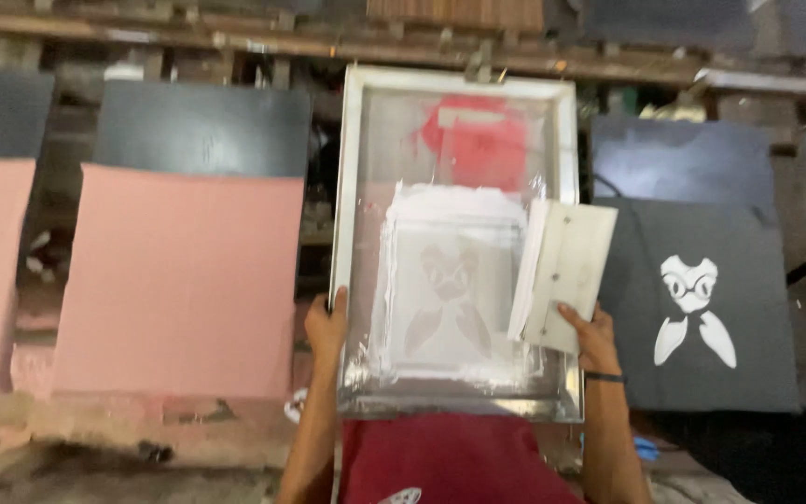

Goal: The person uses a squeegee to spread white ink across a screen printing frame. They repeatedly pull the squeegee down the screen to transfer the ink onto fabric pieces laid out on a wooden rack below.

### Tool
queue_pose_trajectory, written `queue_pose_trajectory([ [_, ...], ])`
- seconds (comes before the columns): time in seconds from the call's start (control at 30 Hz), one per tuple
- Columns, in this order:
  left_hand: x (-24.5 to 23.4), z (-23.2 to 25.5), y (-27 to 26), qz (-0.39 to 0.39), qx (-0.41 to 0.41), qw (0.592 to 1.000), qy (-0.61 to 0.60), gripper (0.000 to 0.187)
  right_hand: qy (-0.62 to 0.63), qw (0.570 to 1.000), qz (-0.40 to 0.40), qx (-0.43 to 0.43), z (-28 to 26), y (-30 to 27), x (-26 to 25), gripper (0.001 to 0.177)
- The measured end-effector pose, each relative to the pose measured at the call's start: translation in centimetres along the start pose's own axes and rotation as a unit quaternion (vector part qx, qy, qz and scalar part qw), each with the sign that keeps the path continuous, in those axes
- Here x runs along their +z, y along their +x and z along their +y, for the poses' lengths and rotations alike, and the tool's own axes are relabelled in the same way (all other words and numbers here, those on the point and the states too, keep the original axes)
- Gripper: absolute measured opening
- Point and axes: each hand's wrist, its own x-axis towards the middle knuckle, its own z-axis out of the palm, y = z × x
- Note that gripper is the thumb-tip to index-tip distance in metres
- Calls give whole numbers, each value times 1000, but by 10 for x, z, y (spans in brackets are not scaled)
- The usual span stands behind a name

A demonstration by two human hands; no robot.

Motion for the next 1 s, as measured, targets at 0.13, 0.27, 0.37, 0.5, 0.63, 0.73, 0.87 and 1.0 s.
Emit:
queue_pose_trajectory([
  [0.13, -17, 22, -29, 138, 137, 980, -49, 61, -89, 994, -52, -31, -41, -45, 12, 34],
  [0.27, -55, 99, -90, 40, 399, 915, -45, 97, -441, 812, -157, -347, -42, -32, 30, 39],
  [0.37, -38, 60, -126, -10, 487, 870, 83, 72, -524, 602, -219, -561, -58, -23, 81, 27],
  [0.5, -17, 32, -174, 47, 464, 870, 161, 42, -413, 464, -255, -740, -80, -1, 170, 20],
  [0.63, -5, 27, -179, 57, 415, 892, 171, 46, -357, 404, -348, -767, -71, 18, 246, 12],
  [0.73, 2, 29, -175, 104, 334, 909, 227, 44, -337, 370, -383, -776, -62, 27, 265, 10],
  [0.87, 23, 20, -178, 49, 315, 916, 243, 40, -360, 412, -403, -734, -59, 32, 244, 15],
  [1.0, 20, 20, -177, -50, 318, 924, 208, 39, -449, 404, -411, -682, -69, 29, 224, 19],
])
